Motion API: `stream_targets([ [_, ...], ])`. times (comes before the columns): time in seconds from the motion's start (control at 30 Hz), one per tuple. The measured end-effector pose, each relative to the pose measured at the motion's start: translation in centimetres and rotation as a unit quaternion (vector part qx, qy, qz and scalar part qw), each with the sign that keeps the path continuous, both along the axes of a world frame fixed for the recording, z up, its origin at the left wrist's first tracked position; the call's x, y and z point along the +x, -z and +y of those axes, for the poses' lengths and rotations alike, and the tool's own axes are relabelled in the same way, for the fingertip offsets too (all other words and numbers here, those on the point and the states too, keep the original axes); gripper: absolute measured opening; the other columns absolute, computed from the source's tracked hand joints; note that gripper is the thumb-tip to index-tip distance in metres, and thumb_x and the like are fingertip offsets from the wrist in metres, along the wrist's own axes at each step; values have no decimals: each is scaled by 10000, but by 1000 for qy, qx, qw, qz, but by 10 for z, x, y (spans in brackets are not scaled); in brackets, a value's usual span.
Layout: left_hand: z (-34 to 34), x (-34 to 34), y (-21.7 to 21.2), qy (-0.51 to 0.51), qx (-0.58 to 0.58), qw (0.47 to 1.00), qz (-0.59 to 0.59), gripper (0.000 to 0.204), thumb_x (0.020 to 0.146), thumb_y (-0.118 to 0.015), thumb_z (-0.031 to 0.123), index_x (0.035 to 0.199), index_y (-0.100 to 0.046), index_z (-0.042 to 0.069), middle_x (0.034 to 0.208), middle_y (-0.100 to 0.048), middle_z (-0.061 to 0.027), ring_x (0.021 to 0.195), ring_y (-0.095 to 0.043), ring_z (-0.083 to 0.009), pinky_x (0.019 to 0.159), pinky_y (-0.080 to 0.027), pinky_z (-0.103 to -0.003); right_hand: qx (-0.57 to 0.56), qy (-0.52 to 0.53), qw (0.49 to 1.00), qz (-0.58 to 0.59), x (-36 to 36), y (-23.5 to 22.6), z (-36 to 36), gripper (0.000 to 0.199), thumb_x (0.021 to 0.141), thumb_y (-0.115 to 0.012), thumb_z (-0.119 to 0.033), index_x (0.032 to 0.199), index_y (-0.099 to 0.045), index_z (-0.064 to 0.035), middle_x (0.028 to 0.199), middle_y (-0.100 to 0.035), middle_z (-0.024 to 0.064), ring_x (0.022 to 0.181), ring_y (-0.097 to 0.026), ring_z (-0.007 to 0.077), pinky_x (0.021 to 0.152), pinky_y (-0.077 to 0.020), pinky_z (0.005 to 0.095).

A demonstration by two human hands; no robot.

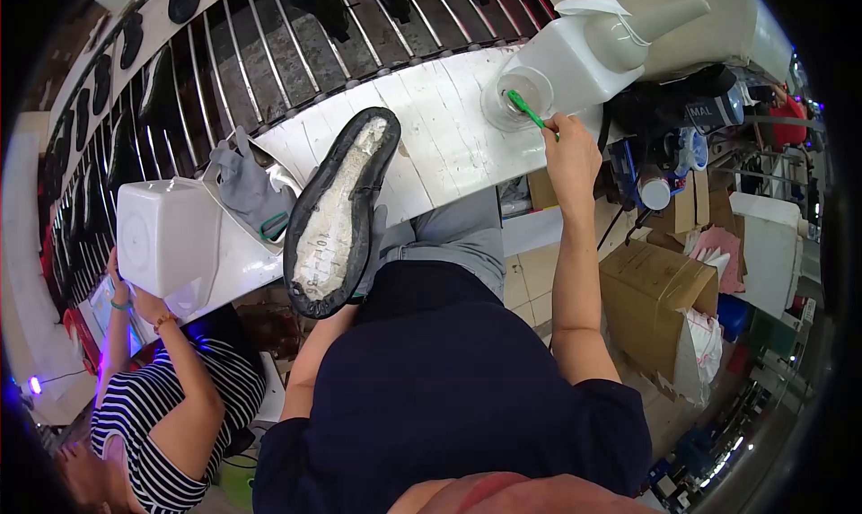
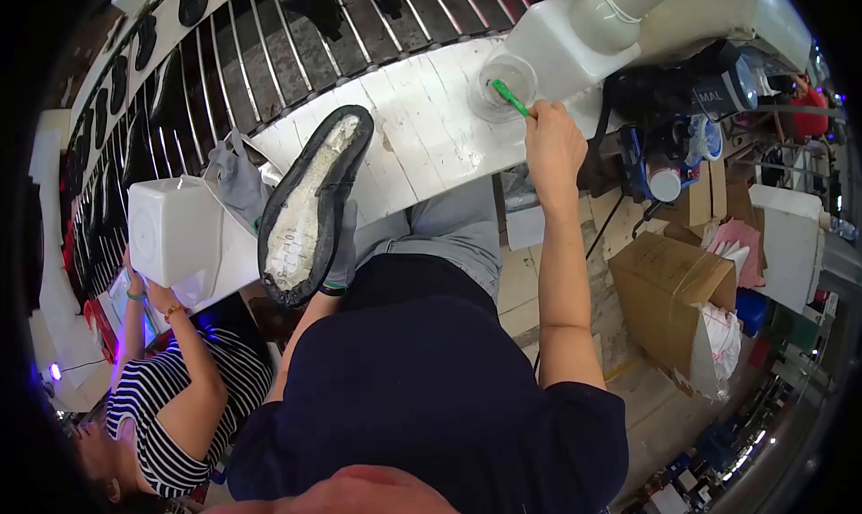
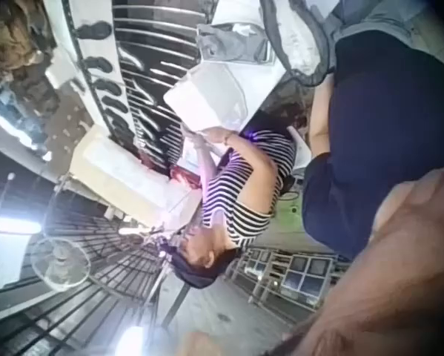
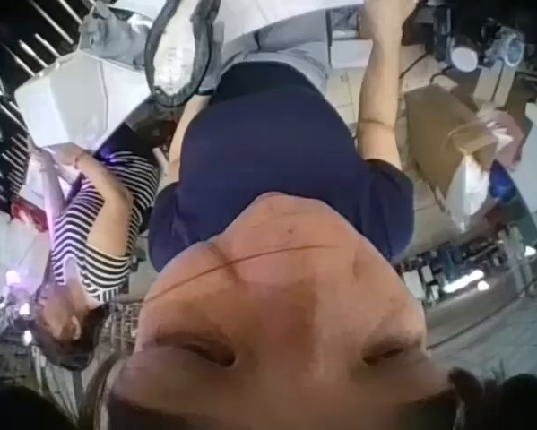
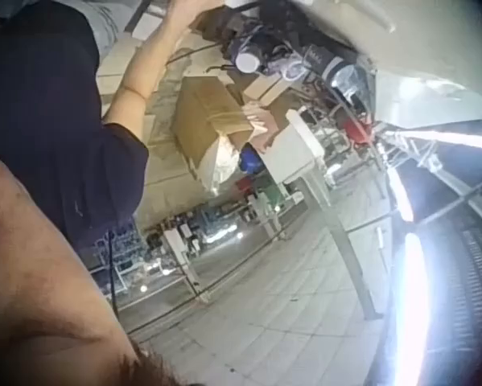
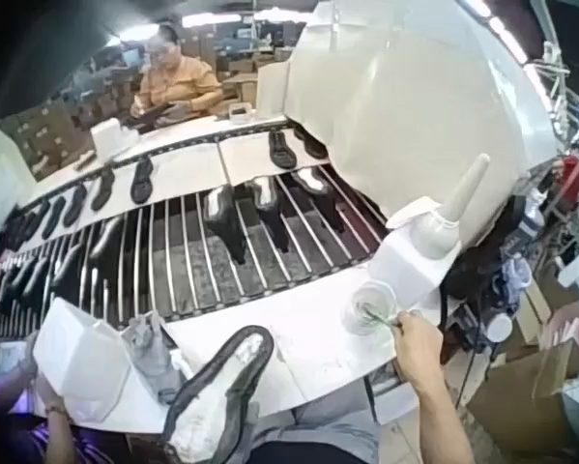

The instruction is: Applying adhesive to the sole area of a shoe upper using a brush and placing it on a conveyor.

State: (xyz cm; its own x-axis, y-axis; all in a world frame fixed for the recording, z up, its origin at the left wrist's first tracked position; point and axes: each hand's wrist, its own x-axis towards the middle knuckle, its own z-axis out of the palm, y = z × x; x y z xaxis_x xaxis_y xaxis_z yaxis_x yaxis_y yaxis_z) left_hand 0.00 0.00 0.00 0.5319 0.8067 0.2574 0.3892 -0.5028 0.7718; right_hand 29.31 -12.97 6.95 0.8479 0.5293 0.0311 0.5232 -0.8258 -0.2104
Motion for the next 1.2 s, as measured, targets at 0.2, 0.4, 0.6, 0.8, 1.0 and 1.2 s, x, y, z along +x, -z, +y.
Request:
stream_targets([
  [0.2, -1, -2, -14, 3, 78, 996, 33, 503, 873, -665, 243, 1325, -529, 68, 1312, -549, -143, 1270, -462, -304, 1074, -356, -388, 86, -51, 993, 70, 18, 19, -20, 205, 862, -628, -184, 1021, -687, -69, 864, -697, 109, 698, -628, 299, 630, -480, 381],
  [0.4, 2, -5, -12, 15, 54, 995, 78, 490, 890, -644, 257, 1322, -521, 60, 1305, -548, -156, 1221, -498, -326, 1048, -384, -392, 370, 23, 876, 307, 10, 50, -25, 183, 876, -673, -123, 1020, -670, -10, 763, -674, 28, 546, -468, 32, 496, -367, 207],
  [0.6, 5, 14, -45, 53, 133, 988, 64, 493, 887, -633, 229, 1333, -507, 61, 1281, -556, -175, 1159, -527, -352, 1018, -406, -421, 487, 25, 757, 434, 4, 25, 0, 209, 941, -594, -88, 1113, -615, 30, 869, -677, 81, 597, -511, 60, 522, -392, 191],
  [0.8, -12, 29, -5, 27, -289, 943, -163, 620, 883, -667, 298, 1388, -397, 61, 1314, -528, -178, 1120, -586, -289, 996, -467, -431, 374, -143, 777, 486, -68, -41, 37, 170, 883, -615, -16, 1034, -683, 26, 865, -674, 47, 658, -524, 60, 578, -411, 200],
  [1.0, -15, 21, 35, -11, -477, 836, -272, 828, 804, -754, 277, 1438, -285, 24, 1371, -460, -177, 1218, -486, -276, 1059, -344, -423, 341, -282, 772, 456, -124, -45, 33, 156, 771, -732, 42, 924, -717, 19, 857, -673, 59, 705, -581, 86, 600, -419, 196],
  [1.2, -4, 26, 23, -2, -61, 982, -179, 878, 729, -801, 244, 1418, -309, 9, 1373, -455, -153, 1307, -395, -289, 1135, -210, -455, 345, -248, 826, 370, -129, -33, 33, 124, 770, -745, 25, 888, -708, 35, 816, -672, 91, 705, -601, 127, 621, -439, 236],
])
